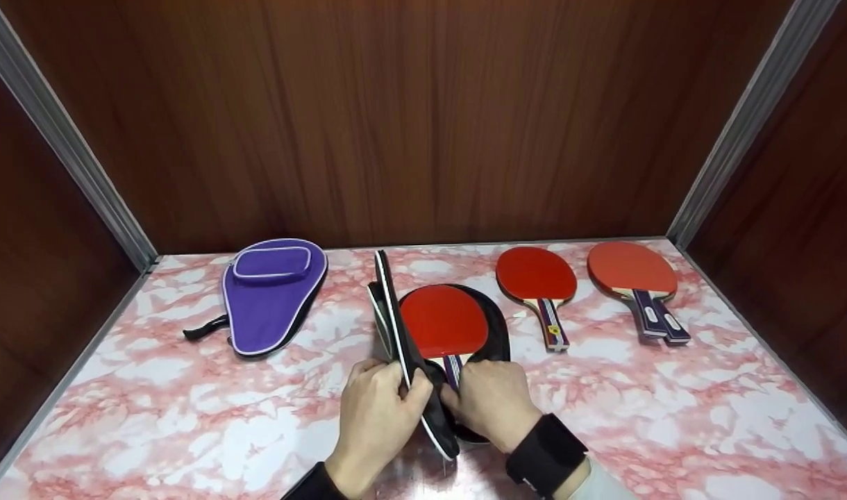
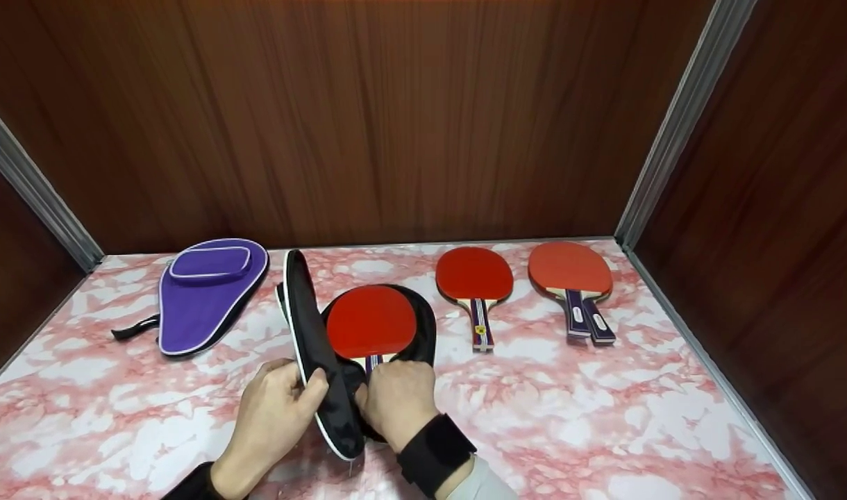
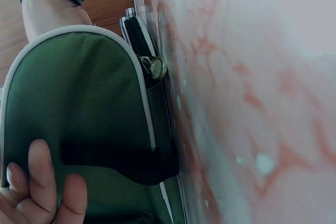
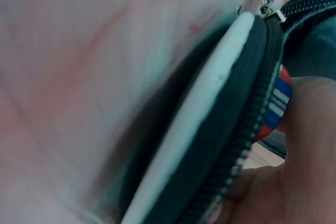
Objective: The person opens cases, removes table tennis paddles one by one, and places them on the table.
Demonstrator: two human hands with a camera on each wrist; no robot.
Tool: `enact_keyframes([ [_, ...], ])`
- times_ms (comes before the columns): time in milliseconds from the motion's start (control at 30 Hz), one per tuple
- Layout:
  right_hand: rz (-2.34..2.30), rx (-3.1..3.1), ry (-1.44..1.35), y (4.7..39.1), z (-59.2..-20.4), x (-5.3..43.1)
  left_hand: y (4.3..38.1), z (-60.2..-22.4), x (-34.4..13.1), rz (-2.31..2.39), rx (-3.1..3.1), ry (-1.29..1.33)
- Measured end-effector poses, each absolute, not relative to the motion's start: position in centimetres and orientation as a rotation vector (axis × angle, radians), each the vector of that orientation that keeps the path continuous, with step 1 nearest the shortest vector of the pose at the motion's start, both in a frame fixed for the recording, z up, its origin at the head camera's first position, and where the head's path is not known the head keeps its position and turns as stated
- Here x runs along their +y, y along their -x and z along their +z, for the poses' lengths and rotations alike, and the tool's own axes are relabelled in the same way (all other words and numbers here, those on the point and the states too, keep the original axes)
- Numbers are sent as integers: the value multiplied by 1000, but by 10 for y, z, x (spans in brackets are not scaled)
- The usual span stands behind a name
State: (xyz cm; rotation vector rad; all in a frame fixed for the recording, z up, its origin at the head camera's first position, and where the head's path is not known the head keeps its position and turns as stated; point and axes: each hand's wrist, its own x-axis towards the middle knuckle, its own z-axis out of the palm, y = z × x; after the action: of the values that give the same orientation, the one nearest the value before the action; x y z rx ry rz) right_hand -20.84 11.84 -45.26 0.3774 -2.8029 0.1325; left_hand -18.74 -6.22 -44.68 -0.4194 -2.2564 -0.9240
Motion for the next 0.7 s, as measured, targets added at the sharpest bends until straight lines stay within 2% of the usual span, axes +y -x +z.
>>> enact_keyframes([
  [700,119,-2760,-441,211,-454,120,188,-447,-62,-929,-2241,428],
])
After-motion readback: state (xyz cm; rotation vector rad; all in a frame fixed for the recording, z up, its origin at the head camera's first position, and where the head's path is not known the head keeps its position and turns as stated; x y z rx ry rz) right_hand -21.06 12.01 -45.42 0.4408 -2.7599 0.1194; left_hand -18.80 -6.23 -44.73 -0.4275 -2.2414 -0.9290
